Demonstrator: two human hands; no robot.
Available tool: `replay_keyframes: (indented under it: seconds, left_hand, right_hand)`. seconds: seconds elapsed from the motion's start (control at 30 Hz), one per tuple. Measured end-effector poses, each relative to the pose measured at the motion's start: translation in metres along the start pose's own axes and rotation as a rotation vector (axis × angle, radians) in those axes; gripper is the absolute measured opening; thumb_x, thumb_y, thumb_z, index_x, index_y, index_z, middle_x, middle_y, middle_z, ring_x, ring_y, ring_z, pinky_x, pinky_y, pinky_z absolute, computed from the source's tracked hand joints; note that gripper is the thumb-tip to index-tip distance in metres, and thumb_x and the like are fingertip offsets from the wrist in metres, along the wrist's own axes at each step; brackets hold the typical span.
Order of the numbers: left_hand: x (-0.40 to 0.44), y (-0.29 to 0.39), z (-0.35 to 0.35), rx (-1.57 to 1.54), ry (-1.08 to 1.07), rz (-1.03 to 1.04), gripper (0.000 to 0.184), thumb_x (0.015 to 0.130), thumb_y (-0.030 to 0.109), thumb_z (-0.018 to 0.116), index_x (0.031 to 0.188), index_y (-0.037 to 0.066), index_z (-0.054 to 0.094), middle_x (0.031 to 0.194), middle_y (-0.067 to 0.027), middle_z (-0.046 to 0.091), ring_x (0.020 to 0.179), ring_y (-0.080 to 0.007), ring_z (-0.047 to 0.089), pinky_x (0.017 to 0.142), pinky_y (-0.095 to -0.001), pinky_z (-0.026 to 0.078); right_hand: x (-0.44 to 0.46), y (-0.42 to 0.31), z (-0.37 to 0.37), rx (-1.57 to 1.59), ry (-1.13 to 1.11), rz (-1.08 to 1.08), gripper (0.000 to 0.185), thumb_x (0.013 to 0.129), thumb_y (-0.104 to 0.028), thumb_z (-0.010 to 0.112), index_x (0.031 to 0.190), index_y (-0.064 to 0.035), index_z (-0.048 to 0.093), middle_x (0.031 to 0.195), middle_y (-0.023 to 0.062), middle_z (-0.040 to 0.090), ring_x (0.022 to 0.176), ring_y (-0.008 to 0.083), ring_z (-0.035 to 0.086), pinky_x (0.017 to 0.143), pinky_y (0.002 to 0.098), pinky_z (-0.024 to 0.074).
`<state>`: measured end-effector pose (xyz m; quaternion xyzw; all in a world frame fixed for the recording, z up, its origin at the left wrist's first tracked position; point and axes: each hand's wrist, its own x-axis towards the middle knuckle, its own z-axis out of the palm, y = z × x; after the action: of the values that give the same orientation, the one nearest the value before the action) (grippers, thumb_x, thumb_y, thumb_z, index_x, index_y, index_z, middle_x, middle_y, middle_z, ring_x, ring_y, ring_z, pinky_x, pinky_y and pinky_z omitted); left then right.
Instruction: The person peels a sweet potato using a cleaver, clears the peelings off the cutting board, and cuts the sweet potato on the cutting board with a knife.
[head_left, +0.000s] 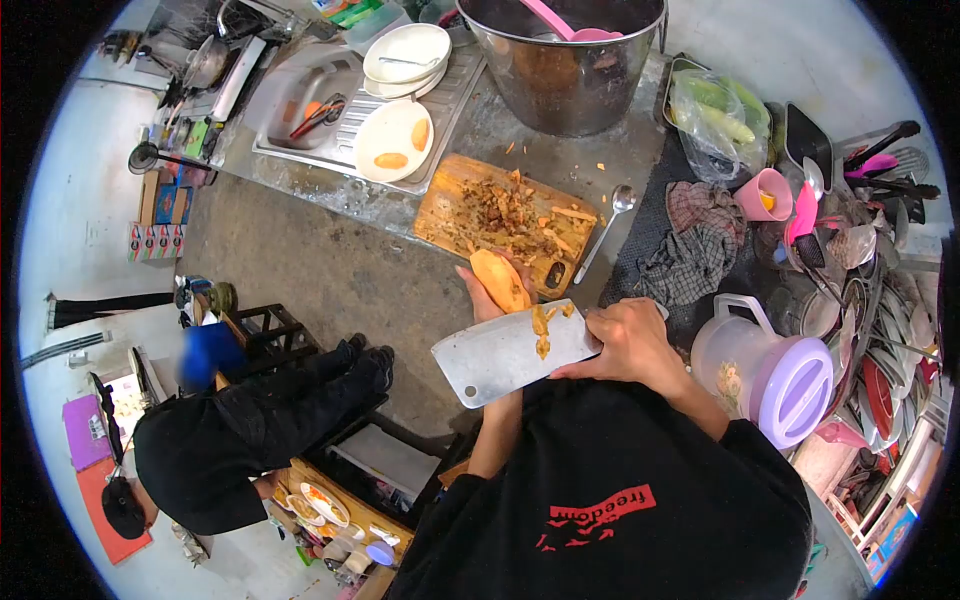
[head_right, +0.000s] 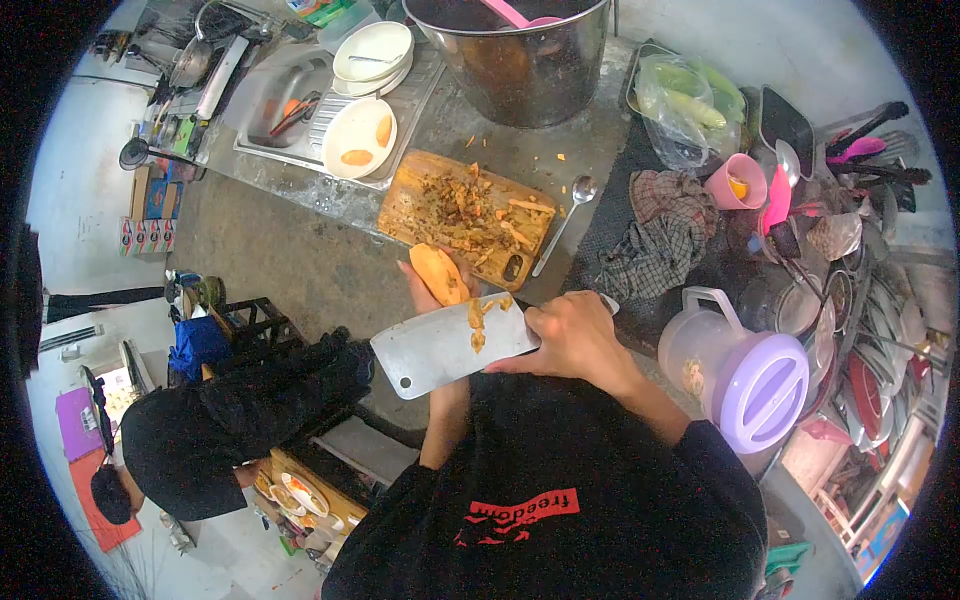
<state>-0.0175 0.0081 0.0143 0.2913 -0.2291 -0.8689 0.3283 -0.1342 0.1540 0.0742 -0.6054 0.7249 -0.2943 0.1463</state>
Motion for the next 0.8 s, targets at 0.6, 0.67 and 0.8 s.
replay_keyframes:
  seconds: [0.6,0.67,0.8]
  left_hand:
    - [-0.0031,0.0018,0.0073,-0.168,0.039,-0.075,0.061,0.092,0.065,0.028,0.099,0.01,0.053,0.069,-0.0073,0.051,0.049,-0.0151,0.044,0.043,-0.0286,0.037]
    - [-0.0009,0.0012,0.0079,-0.086,0.128,-0.06,0.059,0.092,0.065,0.03,0.098,0.011,0.053,0.068,-0.0069,0.052,0.048,-0.0151,0.045,0.043,-0.0288,0.038]
    - [0.001,-0.0004,0.0048,-0.031,0.151,-0.049,0.059,0.09,0.066,0.031,0.096,0.012,0.054,0.066,-0.006,0.052,0.048,-0.0157,0.048,0.042,-0.0294,0.038]
  right_hand:
    - [-0.0007,-0.0003,0.0082,-0.012,0.099,-0.047,0.061,0.049,-0.059,0.08,0.053,-0.0044,0.055,0.049,0.0066,0.05,0.045,0.0247,0.053,0.045,0.0353,0.0417]
    - [0.0004,-0.0008,0.008,-0.02,0.112,-0.045,0.061,0.048,-0.059,0.08,0.052,-0.0046,0.055,0.048,0.0064,0.05,0.045,0.0244,0.053,0.045,0.035,0.0414]
    - [0.0004,-0.0003,0.0086,-0.024,0.133,-0.042,0.061,0.048,-0.059,0.081,0.052,-0.0048,0.054,0.048,0.0063,0.05,0.045,0.024,0.053,0.045,0.0347,0.041]
